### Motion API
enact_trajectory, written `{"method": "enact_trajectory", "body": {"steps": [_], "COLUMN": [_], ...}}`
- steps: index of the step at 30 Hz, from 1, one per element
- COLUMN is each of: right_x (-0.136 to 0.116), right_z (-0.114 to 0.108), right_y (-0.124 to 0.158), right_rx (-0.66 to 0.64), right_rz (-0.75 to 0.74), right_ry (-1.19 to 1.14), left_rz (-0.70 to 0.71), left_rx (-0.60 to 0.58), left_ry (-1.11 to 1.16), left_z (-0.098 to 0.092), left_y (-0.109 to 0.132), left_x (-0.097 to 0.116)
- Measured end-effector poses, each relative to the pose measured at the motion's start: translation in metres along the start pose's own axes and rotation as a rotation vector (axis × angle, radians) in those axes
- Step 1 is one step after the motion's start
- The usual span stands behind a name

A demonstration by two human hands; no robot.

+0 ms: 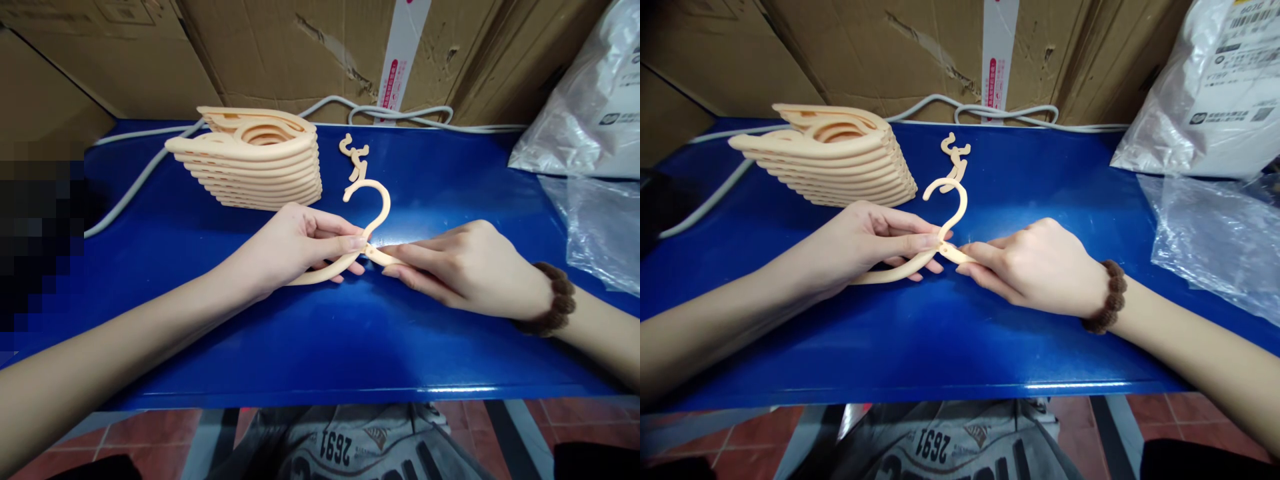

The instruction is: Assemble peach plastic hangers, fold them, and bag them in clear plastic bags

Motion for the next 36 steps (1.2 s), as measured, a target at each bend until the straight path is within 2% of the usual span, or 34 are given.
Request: {"method": "enact_trajectory", "body": {"steps": [8,14,16,19,23,25,29,36], "right_x": [-0.001,-0.001,0.001,0.004,0.007,0.008,0.009,0.006], "right_z": [0.001,0.001,0.0,-0.004,-0.007,-0.008,-0.009,-0.016], "right_y": [-0.001,-0.001,-0.001,-0.001,-0.002,-0.003,-0.007,-0.007], "right_rx": [-0.037,-0.014,-0.006,0.02,0.037,0.043,0.095,0.252], "right_rz": [0.018,0.0,-0.009,-0.021,-0.04,-0.045,-0.033,0.058], "right_ry": [0.003,0.001,-0.016,-0.039,-0.028,-0.006,0.079,0.172], "left_rz": [-0.023,-0.003,0.054,0.235,0.443,0.473,0.49,0.466], "left_rx": [-0.013,-0.003,0.015,0.062,0.208,0.254,0.308,0.358], "left_ry": [0.009,-0.055,-0.151,-0.385,-0.813,-0.971,-1.138,-1.233], "left_z": [0.005,0.007,0.008,0.01,0.01,0.01,0.011,0.011], "left_y": [0.0,0.001,0.003,0.007,0.01,0.011,0.012,0.013], "left_x": [0.001,0.005,0.005,0.005,0.003,0.001,-0.002,0.003]}}
Point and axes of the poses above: each hand's wrist, its own y-axis away from the middle knuckle, its own z-axis out of the palm, x = y × z, the point moved 2 cm from there along -y, towards the middle knuckle, and after that the axes turned 12 degrees about -y, right-handed, at the moved point
